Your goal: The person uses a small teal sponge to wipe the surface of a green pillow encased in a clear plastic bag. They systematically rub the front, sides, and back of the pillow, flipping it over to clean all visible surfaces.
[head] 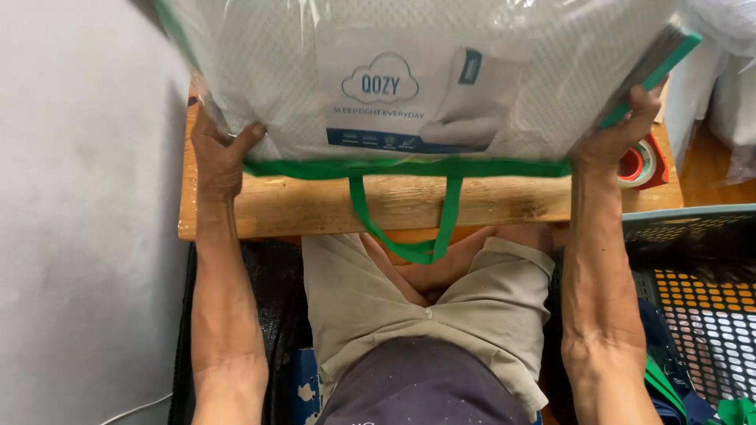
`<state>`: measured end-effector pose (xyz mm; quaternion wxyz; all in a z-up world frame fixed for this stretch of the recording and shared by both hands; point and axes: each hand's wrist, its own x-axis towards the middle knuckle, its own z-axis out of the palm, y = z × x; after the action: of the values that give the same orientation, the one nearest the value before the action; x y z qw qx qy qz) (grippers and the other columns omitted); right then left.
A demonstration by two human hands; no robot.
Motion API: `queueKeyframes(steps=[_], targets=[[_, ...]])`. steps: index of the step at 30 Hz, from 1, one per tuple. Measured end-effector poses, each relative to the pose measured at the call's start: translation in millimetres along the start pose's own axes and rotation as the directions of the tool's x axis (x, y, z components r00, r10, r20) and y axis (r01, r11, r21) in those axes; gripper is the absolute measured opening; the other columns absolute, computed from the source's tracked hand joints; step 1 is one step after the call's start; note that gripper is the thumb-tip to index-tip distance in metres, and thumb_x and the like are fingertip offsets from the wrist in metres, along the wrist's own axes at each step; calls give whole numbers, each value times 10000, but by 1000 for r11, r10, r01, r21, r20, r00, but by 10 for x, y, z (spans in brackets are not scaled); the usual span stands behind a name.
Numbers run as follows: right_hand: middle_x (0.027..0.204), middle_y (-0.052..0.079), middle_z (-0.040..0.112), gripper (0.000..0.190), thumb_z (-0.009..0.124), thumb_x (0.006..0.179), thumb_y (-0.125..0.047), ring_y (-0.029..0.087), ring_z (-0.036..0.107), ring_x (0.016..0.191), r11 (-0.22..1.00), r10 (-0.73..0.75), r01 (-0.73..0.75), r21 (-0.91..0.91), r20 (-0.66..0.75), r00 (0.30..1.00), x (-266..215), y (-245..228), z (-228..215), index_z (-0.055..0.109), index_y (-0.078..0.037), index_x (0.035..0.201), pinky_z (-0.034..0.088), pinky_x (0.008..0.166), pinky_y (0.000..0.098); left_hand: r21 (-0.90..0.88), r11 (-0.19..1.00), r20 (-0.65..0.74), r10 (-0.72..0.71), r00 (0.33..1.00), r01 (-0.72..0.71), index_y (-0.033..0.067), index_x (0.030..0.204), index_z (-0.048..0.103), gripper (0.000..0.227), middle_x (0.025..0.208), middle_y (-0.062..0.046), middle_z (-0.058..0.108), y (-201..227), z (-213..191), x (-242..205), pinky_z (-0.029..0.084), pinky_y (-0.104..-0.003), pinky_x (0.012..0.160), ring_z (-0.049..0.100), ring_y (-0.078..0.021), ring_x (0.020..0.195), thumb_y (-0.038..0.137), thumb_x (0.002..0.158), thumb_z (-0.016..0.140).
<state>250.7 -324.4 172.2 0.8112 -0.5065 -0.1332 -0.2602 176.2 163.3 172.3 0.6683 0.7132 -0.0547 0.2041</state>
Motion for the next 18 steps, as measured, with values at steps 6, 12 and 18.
queueKeyframes(steps=[6, 12, 18], targets=[[1028, 18, 673, 295, 570, 790, -217, 224, 641, 1048, 975, 196, -159, 153, -266, 944, 292, -91, -24, 676, -154, 1058, 483, 891, 358, 146, 981, 49, -136, 990, 127, -44, 1215, 385, 655, 1394, -192, 418, 385, -142, 73, 320, -603, 1208, 407, -351, 1390, 79, 770, 849], [1066, 75, 720, 287, 627, 833, -240, 275, 704, 1049, 974, 220, -174, 146, -418, 882, 131, -147, -82, 679, -114, 1085, 586, 875, 431, 126, 991, -125, 54, 991, -38, -12, 1367, 354, 820, 1440, -179, 447, 214, 96, -256, 376, -494, 1199, 453, -313, 1372, 51, 748, 888], [1104, 133, 765, 303, 685, 875, -261, 329, 765, 1051, 968, 253, -201, 153, -569, 782, -310, -269, -191, 681, -73, 1113, 686, 859, 509, 144, 981, -268, 166, 949, -131, 18, 1464, 341, 948, 1453, -159, 486, -6, 198, -452, 434, -413, 1179, 502, -275, 1339, 67, 733, 943]])
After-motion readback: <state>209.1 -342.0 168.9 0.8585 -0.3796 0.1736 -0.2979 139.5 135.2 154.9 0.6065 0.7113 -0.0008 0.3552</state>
